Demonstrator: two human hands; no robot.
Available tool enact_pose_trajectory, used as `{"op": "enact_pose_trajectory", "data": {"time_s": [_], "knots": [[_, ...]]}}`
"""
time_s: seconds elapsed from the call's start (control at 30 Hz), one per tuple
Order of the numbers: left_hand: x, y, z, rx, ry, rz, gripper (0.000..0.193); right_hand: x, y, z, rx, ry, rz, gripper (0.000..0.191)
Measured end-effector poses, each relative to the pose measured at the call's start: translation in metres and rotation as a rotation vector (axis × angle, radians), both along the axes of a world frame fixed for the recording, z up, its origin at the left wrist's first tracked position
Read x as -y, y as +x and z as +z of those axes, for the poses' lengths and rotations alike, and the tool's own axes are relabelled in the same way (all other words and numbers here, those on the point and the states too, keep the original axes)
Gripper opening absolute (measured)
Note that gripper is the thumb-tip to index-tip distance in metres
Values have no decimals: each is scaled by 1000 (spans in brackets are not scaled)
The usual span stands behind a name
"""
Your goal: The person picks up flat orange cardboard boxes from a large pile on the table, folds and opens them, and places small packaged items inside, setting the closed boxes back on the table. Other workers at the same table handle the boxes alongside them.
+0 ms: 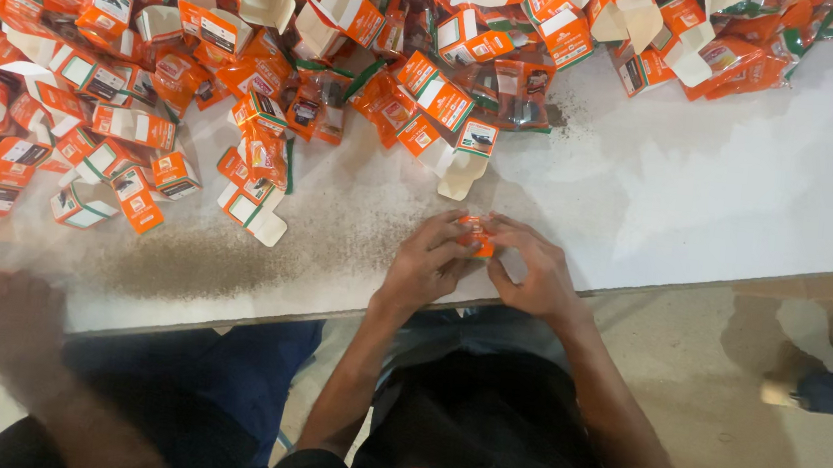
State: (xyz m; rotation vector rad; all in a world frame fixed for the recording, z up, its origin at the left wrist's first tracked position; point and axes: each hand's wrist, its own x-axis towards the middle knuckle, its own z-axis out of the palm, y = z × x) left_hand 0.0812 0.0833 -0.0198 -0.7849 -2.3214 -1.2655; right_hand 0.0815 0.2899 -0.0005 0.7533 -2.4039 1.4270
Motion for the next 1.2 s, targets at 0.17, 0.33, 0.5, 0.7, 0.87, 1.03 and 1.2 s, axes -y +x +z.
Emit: {"op": "enact_pose_trajectory", "data": {"time_s": [0.17,0.33,0.5,0.7,0.87,1.03,1.2], "knots": [[1,2,21,65,49,-46,26,0,-3,10,-33,-37,77,39],[0,-1,22,14,37,-35,31,3,-5,4,-23,-27,20,31],[1,0,16,67,66,-35,26,2,-2,-3,33,-99,-20,24],[4,3,21,-26,-56,-54,24,-5,-3,-6,-40,-85,50,25],[0,7,23,-40,-149,12,21,-8,-4,-10,4,-89,106,29],[-4,6,22,-27,-112,-14,22,-2,-2,-13,89,-16,-50,24],[-2,11,17,-43,-65,177,48,0,0,-3,-280,318,-701,59]]}}
